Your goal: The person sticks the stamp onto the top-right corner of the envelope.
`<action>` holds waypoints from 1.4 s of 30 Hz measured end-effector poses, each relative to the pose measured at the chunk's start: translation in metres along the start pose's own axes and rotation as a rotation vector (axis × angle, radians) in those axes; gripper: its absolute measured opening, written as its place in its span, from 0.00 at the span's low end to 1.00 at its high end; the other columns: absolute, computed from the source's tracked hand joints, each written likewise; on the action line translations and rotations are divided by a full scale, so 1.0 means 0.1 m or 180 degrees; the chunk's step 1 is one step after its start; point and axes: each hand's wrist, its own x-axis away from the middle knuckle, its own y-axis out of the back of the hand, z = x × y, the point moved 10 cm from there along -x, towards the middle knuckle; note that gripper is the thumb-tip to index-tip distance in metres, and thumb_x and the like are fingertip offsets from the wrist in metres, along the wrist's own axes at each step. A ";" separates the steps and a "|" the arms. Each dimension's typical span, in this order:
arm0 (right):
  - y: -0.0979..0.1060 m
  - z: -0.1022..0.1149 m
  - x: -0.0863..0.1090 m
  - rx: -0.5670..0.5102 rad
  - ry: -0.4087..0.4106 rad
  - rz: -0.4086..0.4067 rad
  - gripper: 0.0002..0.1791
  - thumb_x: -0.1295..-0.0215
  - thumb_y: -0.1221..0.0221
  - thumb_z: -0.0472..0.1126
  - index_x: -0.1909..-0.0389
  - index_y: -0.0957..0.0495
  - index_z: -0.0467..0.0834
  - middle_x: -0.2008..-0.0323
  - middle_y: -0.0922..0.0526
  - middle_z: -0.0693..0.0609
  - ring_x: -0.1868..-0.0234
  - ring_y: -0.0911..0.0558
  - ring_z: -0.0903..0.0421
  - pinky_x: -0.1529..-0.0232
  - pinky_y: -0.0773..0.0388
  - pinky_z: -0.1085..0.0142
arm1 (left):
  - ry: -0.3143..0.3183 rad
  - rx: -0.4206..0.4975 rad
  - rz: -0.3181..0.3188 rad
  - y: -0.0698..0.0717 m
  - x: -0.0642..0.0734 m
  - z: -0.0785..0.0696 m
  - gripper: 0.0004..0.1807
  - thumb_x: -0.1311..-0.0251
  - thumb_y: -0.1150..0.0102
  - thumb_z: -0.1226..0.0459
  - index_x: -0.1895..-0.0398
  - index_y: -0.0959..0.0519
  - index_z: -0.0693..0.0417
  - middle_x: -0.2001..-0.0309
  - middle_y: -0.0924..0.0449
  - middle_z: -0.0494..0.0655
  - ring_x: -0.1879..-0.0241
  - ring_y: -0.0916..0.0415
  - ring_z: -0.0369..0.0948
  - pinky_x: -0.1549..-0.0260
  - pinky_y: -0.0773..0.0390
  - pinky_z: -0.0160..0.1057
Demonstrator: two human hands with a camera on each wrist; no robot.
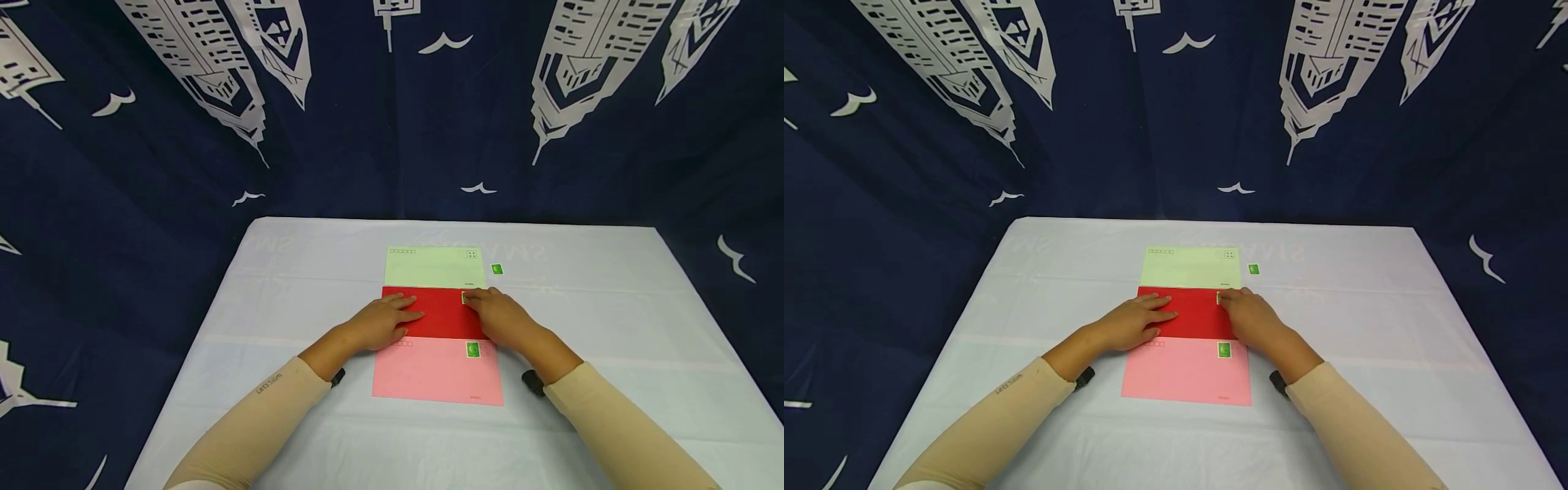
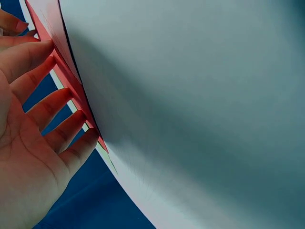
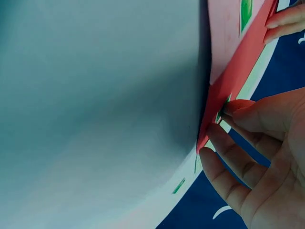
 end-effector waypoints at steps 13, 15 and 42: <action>0.06 -0.06 -0.14 -0.0331 -0.0134 0.0128 0.14 0.31 0.43 0.32 0.50 0.15 0.37 0.44 0.20 0.40 0.44 0.22 0.42 0.41 0.19 0.50 | 0.0022 -0.0017 0.0044 -0.01 0.00 0.00 0.27 0.27 0.46 0.56 0.25 0.32 0.40 0.20 0.44 0.46 0.20 0.49 0.50 0.22 0.43 0.52; 0.06 -0.07 -0.15 -0.0360 -0.0206 0.0211 0.14 0.30 0.44 0.33 0.49 0.15 0.37 0.44 0.20 0.39 0.43 0.22 0.41 0.40 0.20 0.49 | 0.0018 -0.0022 0.0048 -0.01 -0.01 0.00 0.27 0.27 0.46 0.56 0.25 0.32 0.40 0.20 0.44 0.46 0.20 0.49 0.50 0.22 0.43 0.52; 0.01 -0.24 -0.37 -0.0529 -0.0266 -0.0035 0.05 0.33 0.41 0.33 0.64 0.16 0.37 0.62 0.18 0.45 0.63 0.20 0.52 0.58 0.16 0.59 | -0.0016 -0.0027 0.0050 -0.01 0.00 -0.01 0.28 0.27 0.46 0.57 0.25 0.32 0.40 0.20 0.44 0.46 0.19 0.50 0.50 0.22 0.44 0.52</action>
